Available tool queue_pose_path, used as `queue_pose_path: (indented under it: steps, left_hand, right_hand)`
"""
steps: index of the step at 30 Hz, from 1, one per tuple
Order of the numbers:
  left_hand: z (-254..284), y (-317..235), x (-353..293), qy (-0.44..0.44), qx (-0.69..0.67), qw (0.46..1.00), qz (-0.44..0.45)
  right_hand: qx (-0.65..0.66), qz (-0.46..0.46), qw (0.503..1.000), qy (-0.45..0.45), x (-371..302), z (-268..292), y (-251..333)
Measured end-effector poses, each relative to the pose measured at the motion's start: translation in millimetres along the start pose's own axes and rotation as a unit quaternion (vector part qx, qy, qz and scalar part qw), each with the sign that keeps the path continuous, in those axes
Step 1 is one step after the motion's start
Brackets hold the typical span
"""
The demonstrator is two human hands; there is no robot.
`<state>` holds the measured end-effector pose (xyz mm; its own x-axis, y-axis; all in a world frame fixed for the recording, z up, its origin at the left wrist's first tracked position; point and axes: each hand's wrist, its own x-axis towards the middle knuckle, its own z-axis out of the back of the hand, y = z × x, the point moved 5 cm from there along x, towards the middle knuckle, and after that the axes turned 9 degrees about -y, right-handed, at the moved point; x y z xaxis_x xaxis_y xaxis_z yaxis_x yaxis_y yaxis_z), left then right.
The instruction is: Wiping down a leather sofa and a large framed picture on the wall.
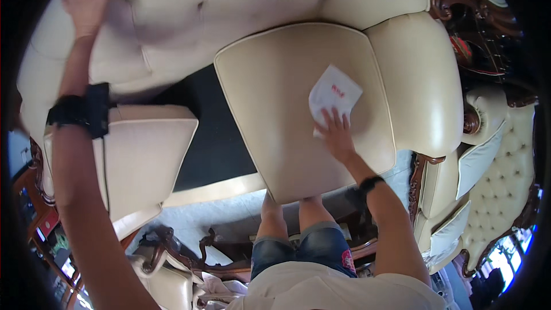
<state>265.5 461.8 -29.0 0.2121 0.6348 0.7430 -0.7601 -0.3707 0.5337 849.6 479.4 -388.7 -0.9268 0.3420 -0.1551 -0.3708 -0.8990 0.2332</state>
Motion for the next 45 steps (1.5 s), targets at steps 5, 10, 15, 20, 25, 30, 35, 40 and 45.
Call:
queue_pose_path:
  steps: [5, 10, 15, 20, 25, 30, 35, 40, 45]
  left_hand:
    - [82, -179, -134, 0.16, -0.231, 0.94, 0.196]
    - [159, -308, -302, 0.354, -0.327, 0.771, 0.416]
    - [205, -389, -412, 0.496, -0.364, 0.478, 0.627]
    - [162, -394, -408, 0.436, -0.456, 0.398, 0.666]
    - [72, -360, -384, 0.448, -0.423, 0.414, 0.67]
    - [-9, -340, -396, 0.384, -0.421, 0.332, 0.752]
    - [-35, -360, -369, 0.369, -0.476, 0.225, 0.766]
    - [-44, -349, -381, 0.343, -0.529, 0.179, 0.755]
    - [-47, -360, -391, 0.335, -0.497, 0.148, 0.787]
  right_hand:
    - [-0.005, 0.166, 0.984, 0.064, -119, -23, 53]
    - [0.1, 0.245, 0.962, 0.062, -57, -15, 63]
    - [0.058, 0.292, 0.954, -0.03, 97, -20, 90]
    - [-0.031, 0.104, 0.98, -0.169, 227, -15, 41]
    - [-0.017, -0.135, 0.969, -0.206, 244, 13, -106]
    - [0.015, -0.221, 0.928, -0.3, 107, 14, -185]
    - [-0.017, -0.322, 0.913, -0.252, -100, -9, -157]
    - [0.034, -0.488, 0.849, -0.199, -216, -26, -126]
    - [0.153, -0.564, 0.753, -0.303, -284, -64, -141]
